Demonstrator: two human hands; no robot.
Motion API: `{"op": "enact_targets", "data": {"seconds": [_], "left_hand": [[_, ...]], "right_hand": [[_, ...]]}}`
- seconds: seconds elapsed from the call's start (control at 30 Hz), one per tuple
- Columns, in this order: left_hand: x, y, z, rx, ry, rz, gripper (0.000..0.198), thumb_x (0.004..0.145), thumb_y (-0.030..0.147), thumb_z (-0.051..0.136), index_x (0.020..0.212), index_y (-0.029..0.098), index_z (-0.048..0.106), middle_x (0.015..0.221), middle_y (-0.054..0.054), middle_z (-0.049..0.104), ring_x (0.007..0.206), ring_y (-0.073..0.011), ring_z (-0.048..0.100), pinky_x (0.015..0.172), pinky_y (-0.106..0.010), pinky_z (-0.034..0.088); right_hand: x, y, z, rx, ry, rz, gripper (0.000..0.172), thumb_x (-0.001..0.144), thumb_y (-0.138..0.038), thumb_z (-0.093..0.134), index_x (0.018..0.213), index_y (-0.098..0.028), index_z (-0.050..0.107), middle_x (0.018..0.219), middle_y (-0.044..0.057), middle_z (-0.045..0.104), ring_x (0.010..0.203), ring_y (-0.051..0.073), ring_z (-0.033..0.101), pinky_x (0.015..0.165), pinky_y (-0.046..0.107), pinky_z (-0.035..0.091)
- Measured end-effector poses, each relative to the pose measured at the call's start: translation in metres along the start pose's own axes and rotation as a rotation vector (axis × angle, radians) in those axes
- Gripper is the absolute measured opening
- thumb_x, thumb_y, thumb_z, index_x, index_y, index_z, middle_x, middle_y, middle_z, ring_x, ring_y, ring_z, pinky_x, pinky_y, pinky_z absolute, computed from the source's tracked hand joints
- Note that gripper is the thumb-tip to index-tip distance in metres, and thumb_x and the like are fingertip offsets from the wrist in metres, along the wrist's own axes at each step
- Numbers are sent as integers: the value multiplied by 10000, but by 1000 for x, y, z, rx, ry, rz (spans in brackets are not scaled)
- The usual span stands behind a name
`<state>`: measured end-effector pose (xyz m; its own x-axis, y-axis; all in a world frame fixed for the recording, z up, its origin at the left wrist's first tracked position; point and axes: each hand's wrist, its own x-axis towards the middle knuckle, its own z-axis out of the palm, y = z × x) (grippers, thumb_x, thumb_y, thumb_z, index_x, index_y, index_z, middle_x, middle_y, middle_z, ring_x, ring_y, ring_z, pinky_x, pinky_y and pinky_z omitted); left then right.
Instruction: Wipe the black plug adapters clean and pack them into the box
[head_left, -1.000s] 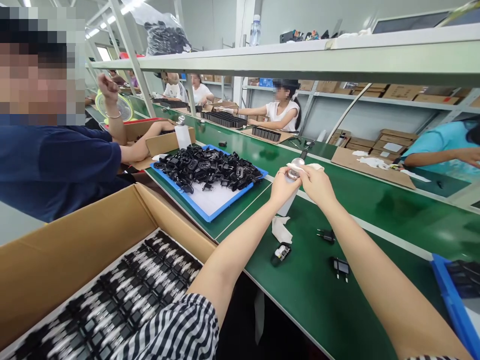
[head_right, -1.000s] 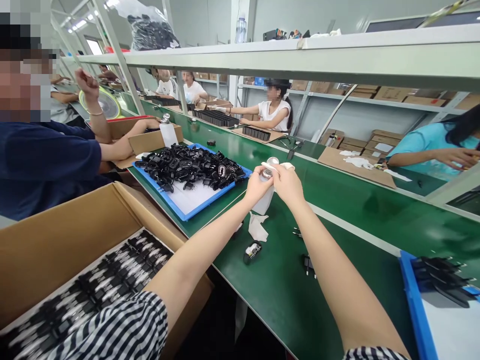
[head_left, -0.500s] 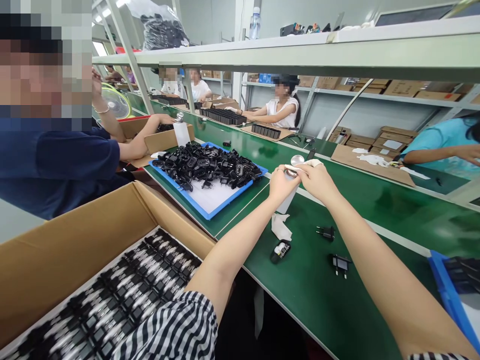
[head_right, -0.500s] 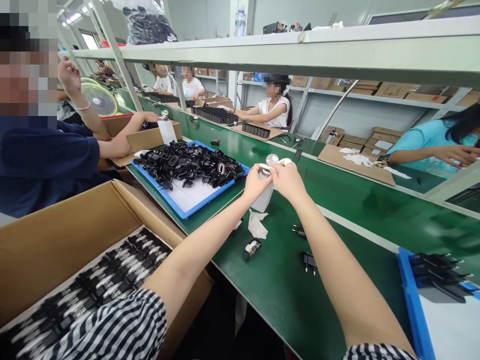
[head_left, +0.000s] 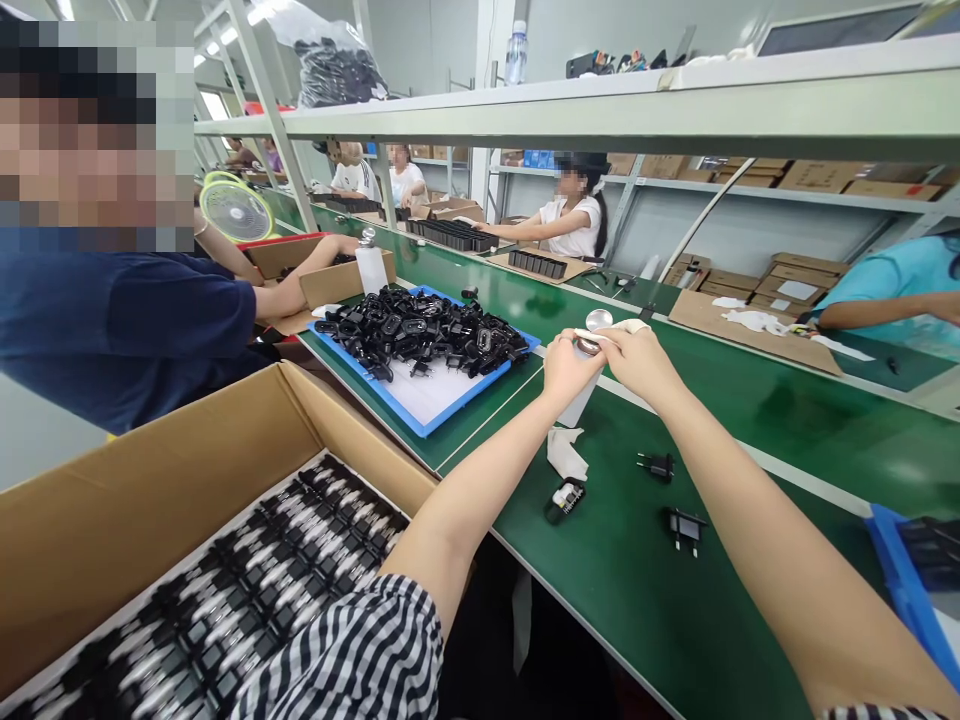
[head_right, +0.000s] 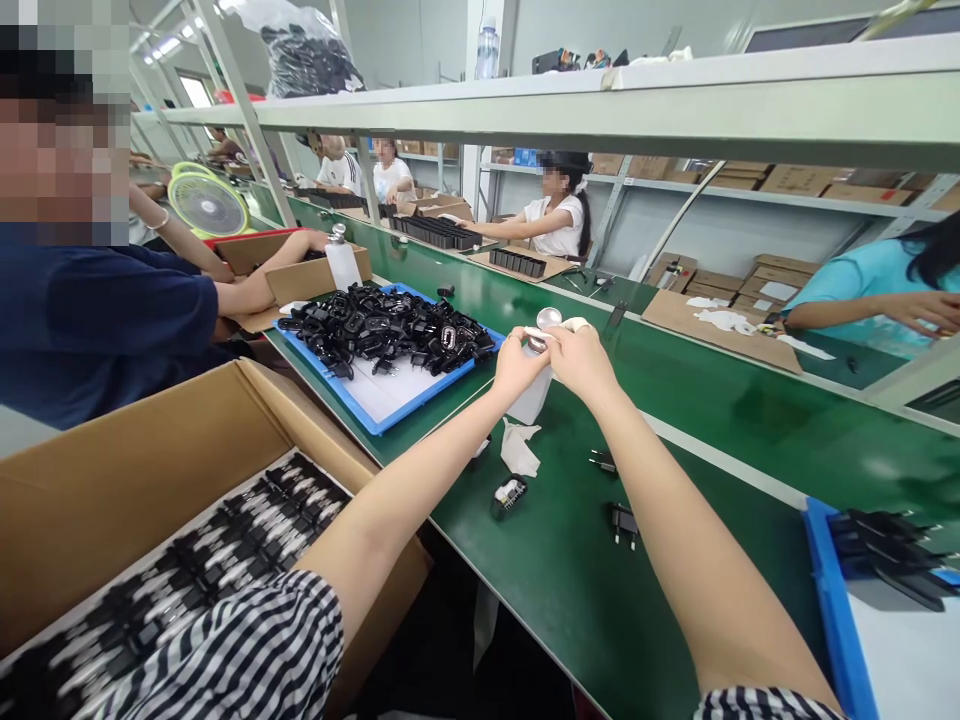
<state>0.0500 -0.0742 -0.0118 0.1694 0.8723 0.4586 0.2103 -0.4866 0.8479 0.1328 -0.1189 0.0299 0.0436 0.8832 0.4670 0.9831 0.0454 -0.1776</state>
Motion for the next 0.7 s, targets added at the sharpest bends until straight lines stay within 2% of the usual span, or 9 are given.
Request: {"op": "enact_targets", "data": {"seconds": [0.17,0.23,0.3,0.37,0.43,0.5,0.57,0.63,0.7], "left_hand": [[-1,3,-6,33,-47,39,376,580,355,559,873,149,445,897,-82,525,893,-206,465,747,-296,361],[-7,6,-19,85,-52,102,435,573,313,569,946,136,432,1006,-97,484,978,-211,416,807,-294,329],[-22,10,-39,138,-80,163,386,607,261,535,958,133,438,1035,-91,468,992,-191,406,826,-273,315],[-45,13,-61,196,-191,169,251,654,230,469,889,143,473,952,-60,512,887,-151,468,771,-240,349],[-74,14,-80,307,-411,87,162,669,255,439,788,165,502,806,-17,554,724,-121,513,670,-220,383],[-102,13,-93,495,-695,-19,218,619,364,488,723,174,515,696,-4,559,641,-135,519,588,-229,393],[-124,9,-97,694,-889,-86,372,535,488,524,724,168,520,701,-24,558,638,-174,523,537,-253,394],[-137,4,-94,812,-927,-104,497,500,577,498,774,163,516,786,-50,551,669,-204,526,520,-271,395],[-142,-1,-88,808,-895,-103,526,538,618,430,805,171,511,834,-50,543,696,-204,527,529,-271,399]], "right_hand": [[-1,0,-10,36,90,-5,328,734,-231,319,923,-175,581,912,99,491,891,250,405,736,368,354],[-9,0,-20,80,128,65,331,733,-237,319,939,-165,569,895,93,513,892,250,416,729,366,354],[-25,0,-26,177,146,177,335,738,-253,314,953,-159,553,866,80,536,853,238,449,702,352,366],[-50,0,-24,309,122,307,332,737,-281,317,930,-153,555,825,67,556,773,218,488,655,331,385],[-80,-3,-13,433,40,406,330,729,-303,329,891,-141,566,780,60,570,706,203,510,624,318,399],[-109,-10,2,510,-58,461,326,719,-301,340,876,-133,571,784,58,579,712,200,518,645,318,403],[-132,-20,17,528,-117,484,327,717,-286,341,901,-134,565,856,62,575,783,203,514,706,323,393],[-146,-32,28,494,-151,485,327,719,-265,340,932,-145,557,932,64,556,858,204,494,757,323,375],[-153,-44,34,463,-193,444,333,728,-248,330,967,-163,546,979,56,538,904,199,474,785,316,363]]}}
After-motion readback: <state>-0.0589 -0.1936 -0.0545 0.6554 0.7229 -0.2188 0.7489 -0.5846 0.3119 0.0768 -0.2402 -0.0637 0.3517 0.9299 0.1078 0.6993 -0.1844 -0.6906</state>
